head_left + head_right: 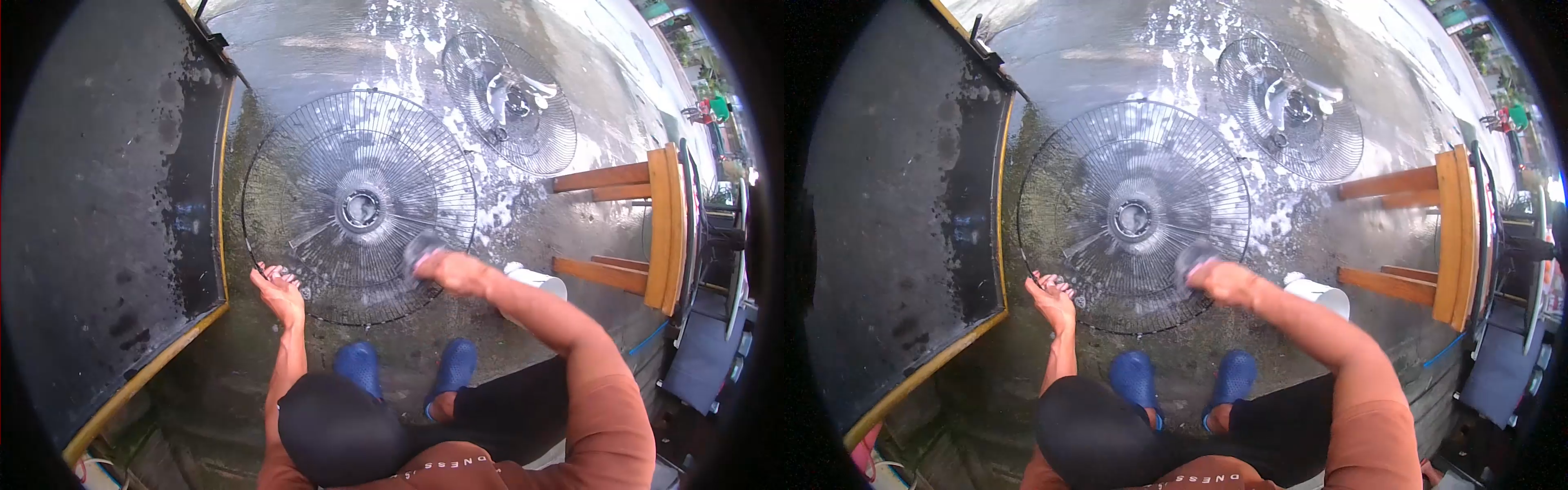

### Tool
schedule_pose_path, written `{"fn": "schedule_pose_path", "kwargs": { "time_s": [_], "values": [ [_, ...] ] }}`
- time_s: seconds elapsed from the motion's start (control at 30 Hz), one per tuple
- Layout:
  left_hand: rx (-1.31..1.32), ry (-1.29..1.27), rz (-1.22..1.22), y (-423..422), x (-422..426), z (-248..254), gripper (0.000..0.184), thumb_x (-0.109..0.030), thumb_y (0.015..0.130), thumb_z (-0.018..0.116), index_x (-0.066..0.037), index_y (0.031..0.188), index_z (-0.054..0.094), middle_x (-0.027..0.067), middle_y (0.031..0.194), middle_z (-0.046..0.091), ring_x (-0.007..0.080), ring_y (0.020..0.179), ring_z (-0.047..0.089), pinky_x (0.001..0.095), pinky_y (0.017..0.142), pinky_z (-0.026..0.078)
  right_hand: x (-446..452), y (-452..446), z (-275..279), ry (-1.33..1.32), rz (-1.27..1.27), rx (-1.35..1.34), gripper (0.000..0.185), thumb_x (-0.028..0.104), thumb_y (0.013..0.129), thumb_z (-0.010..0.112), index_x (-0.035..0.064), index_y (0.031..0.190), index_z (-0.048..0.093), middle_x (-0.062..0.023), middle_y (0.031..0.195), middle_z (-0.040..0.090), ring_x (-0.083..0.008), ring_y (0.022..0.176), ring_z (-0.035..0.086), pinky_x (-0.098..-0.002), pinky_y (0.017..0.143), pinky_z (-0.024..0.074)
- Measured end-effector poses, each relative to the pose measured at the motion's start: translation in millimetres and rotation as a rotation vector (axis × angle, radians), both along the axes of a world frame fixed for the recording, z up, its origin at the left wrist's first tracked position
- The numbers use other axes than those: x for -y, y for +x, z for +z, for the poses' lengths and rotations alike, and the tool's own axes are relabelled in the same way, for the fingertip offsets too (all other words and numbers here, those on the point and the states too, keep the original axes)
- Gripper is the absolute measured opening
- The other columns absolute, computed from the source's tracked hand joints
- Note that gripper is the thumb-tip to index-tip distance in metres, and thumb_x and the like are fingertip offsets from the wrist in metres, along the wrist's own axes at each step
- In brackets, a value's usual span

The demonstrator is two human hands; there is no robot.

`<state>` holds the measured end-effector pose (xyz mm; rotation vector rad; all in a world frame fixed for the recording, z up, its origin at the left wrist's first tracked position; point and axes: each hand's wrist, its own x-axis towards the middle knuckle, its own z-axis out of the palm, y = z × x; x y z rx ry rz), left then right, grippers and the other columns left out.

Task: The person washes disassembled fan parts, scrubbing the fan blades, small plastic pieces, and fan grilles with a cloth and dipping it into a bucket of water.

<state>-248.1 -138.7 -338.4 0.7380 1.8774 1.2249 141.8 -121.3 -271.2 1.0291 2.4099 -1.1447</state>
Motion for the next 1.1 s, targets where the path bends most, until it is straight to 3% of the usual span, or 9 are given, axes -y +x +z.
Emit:
{"fn": "schedule_pose_path", "kwargs": {
  "time_s": [0.07, 0.2, 0.27, 0.33, 0.43, 0.53, 0.7, 0.83, 1.1],
  "values": [
    [-0.059, 0.054, -0.043, 1.0, -8.1, 8.5, 0.034, -0.005, 0.105, 0.045, -0.005, 0.137, 0.036, 0.0119, 0.108, 0.057, 0.0165, 0.074, 0.059, 0.0285, 0.058, 0.054, -9.1, 56.6, -22.0, 0.449, -0.017, 0.096, 0.051, 0.002, 0.086, 0.049, 0.0102, 0.135, 0.061, -0.0142, 0.120, 0.071, -0.0310, 0.108, 0.068, -0.0426, 0.094, 0.0567],
    [-0.095, 0.119, -0.032, 0.7, -25.4, 32.9, 0.031, -0.008, 0.106, 0.045, -0.003, 0.136, 0.041, 0.0131, 0.107, 0.059, 0.0171, 0.073, 0.061, 0.0292, 0.059, 0.054, -64.7, 64.7, 59.9, 0.321, -0.426, -0.075, 0.034, 0.005, 0.100, 0.044, 0.0088, 0.125, 0.067, -0.0197, 0.104, 0.073, -0.0292, 0.094, 0.071, -0.0386, 0.088, 0.0570],
    [-0.104, 0.057, -0.023, -2.8, -33.9, 44.1, 0.031, -0.009, 0.105, 0.047, -0.003, 0.136, 0.042, 0.0139, 0.108, 0.061, 0.0186, 0.073, 0.063, 0.0297, 0.061, 0.056, -68.2, 91.8, 41.2, -0.262, -1.172, -0.477, 0.031, 0.008, 0.104, 0.046, 0.0050, 0.128, 0.064, -0.0159, 0.105, 0.075, -0.0251, 0.096, 0.071, -0.0369, 0.092, 0.0550],
    [-0.058, 0.008, -0.032, -9.4, -42.6, 48.6, 0.032, -0.008, 0.105, 0.048, -0.003, 0.136, 0.042, 0.0141, 0.109, 0.062, 0.0192, 0.075, 0.065, 0.0299, 0.061, 0.057, -56.9, 106.4, 104.8, 0.116, -0.963, -0.071, 0.037, 0.011, 0.103, 0.051, -0.0010, 0.137, 0.057, -0.0153, 0.120, 0.071, -0.0231, 0.110, 0.067, -0.0354, 0.101, 0.0494],
    [0.024, -0.067, -0.157, -37.1, -38.6, 22.7, 0.038, -0.009, 0.102, 0.055, -0.005, 0.138, 0.043, 0.0116, 0.114, 0.062, 0.0199, 0.087, 0.067, 0.0336, 0.066, 0.059, -1.1, 159.2, 94.9, 0.045, -1.282, -0.371, 0.061, 0.024, 0.101, 0.057, -0.0086, 0.150, 0.040, -0.0239, 0.145, 0.053, -0.0314, 0.134, 0.053, -0.0364, 0.113, 0.0399],
    [0.058, -0.195, -0.247, -61.5, -30.9, 16.9, 0.047, -0.012, 0.099, 0.063, -0.004, 0.140, 0.043, 0.0133, 0.124, 0.059, 0.0227, 0.099, 0.066, 0.0389, 0.077, 0.059, 66.9, 191.5, 106.1, 0.070, -1.456, -0.396, 0.042, 0.018, 0.097, 0.056, -0.0054, 0.132, 0.054, -0.0105, 0.121, 0.065, -0.0186, 0.113, 0.058, -0.0310, 0.102, 0.0429],
    [-0.852, 0.136, -0.480, -44.1, -53.8, 70.5, 0.058, -0.001, 0.085, 0.070, 0.004, 0.137, 0.046, 0.0255, 0.135, 0.049, 0.0403, 0.131, 0.046, 0.0494, 0.112, 0.039, 162.6, 197.3, 143.2, 0.114, -1.675, -0.236, 0.025, 0.017, 0.086, 0.056, -0.0041, 0.098, 0.062, -0.0060, 0.082, 0.059, -0.0145, 0.082, 0.055, -0.0330, 0.078, 0.0472],
    [-0.704, 0.146, -0.864, 1.6, -111.7, 144.4, 0.023, -0.006, 0.093, 0.060, -0.001, 0.114, 0.063, 0.0154, 0.128, 0.060, 0.0335, 0.120, 0.058, 0.0449, 0.099, 0.047, 177.9, 184.1, 116.7, -0.002, -1.491, 0.131, 0.038, 0.018, 0.089, 0.055, -0.0023, 0.120, 0.065, -0.0264, 0.116, 0.069, -0.0405, 0.114, 0.065, -0.0463, 0.097, 0.0506],
    [-1.008, 0.169, -1.653, 138.0, -146.6, 217.9, 0.022, -0.011, 0.087, 0.069, -0.001, 0.106, 0.062, 0.0227, 0.107, 0.068, 0.0413, 0.102, 0.066, 0.0478, 0.091, 0.053, 156.5, 185.6, -37.8, -0.155, -1.090, 0.557, 0.037, 0.027, 0.075, 0.069, 0.0030, 0.102, 0.078, -0.0216, 0.108, 0.074, -0.0329, 0.102, 0.073, -0.0446, 0.091, 0.0564]
  ]
}}
